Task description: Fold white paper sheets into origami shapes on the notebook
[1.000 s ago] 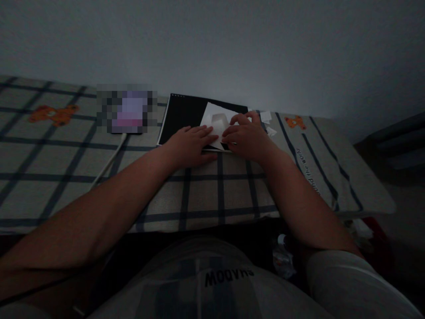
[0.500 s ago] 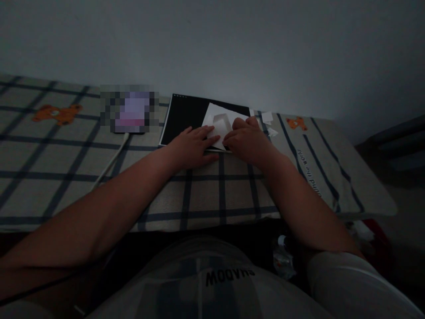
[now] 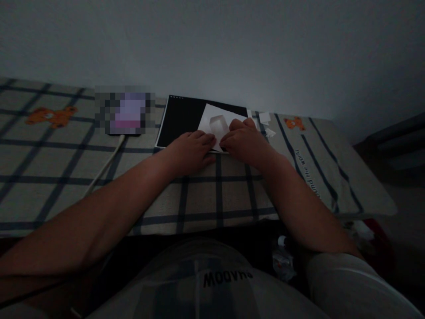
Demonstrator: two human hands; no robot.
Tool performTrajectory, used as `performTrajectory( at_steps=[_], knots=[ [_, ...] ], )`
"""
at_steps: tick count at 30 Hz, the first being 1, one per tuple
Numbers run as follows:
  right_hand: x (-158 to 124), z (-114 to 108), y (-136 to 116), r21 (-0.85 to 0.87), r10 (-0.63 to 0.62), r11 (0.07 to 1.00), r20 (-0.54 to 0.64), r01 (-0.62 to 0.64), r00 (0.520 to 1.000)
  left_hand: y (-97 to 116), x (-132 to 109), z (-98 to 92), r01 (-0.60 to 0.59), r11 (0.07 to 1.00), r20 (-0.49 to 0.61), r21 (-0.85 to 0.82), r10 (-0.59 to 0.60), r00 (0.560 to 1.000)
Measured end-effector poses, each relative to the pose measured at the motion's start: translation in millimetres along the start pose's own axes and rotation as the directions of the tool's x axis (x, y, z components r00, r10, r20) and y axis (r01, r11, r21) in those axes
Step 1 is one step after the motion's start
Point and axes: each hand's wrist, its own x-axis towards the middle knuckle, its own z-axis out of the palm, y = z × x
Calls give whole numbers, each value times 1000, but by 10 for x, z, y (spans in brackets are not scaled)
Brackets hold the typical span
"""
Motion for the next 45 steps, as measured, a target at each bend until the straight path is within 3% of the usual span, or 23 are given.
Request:
performTrajectory(
  at_steps=[7, 23, 40, 45],
  knots=[
    [8, 22, 3, 0, 14, 1000, -9, -14, 1000, -29, -6, -99, 3, 999, 52, 41, -5, 999],
    [13, 40, 20, 2, 0, 1000, -20, 0, 1000, -4, 18, -87, -26, 998, 6, 62, 26, 1000],
    [14, 37, 0, -21, 10, 1000, -6, -10, 1000, 125, 37, 19, 51, 999, -78, 6, -51, 996],
    [15, 49, 7, 60, 17, 998, -55, -14, 998, 103, -1, -15, 9, 1000, -6, -10, -9, 1000]
  ],
)
